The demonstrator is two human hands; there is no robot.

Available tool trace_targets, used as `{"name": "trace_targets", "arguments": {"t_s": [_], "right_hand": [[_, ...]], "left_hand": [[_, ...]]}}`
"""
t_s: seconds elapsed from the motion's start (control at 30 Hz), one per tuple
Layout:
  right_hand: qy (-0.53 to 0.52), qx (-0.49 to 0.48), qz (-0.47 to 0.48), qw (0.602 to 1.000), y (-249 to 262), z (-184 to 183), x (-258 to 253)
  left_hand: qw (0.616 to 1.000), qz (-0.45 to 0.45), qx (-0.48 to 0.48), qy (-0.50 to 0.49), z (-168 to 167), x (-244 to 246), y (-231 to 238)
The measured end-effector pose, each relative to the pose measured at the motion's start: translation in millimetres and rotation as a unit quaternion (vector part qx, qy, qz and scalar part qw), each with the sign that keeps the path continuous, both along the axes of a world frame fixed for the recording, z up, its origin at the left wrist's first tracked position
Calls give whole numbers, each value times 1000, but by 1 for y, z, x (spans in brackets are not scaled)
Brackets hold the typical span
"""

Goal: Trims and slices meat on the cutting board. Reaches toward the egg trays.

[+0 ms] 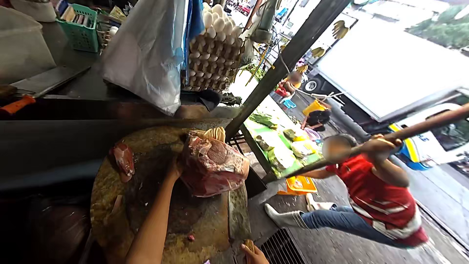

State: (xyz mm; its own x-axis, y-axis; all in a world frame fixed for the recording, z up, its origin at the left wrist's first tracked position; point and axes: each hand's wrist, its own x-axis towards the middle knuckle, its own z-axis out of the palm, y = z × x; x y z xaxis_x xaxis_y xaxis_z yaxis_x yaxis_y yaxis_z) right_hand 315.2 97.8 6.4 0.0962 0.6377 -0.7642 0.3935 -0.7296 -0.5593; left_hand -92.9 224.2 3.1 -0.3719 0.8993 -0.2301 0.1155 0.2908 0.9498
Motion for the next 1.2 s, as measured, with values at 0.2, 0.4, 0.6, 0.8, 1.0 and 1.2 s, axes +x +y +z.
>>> {"name": "trace_targets", "arguments": {"t_s": [0.2,0.4,0.6,0.8,1.0,1.2], "right_hand": [[4,3,0,1000,14,-5,-3],[25,10,-18,999,5,-10,-17],[20,11,-21,1000,3,-13,-24],[22,19,-35,999,1,-10,-27],[10,20,-39,999,3,-7,-27],[32,17,-53,998,1,-18,-27]], "left_hand": [[1000,6,24,-20,-5,42,-73],[989,-14,65,-133,-23,68,-112],[991,62,47,-111,-15,31,-118],[987,103,108,-56,33,-20,-59],[982,-84,-18,-169,31,-8,-5],[985,-30,14,-168,28,2,-13]]}}
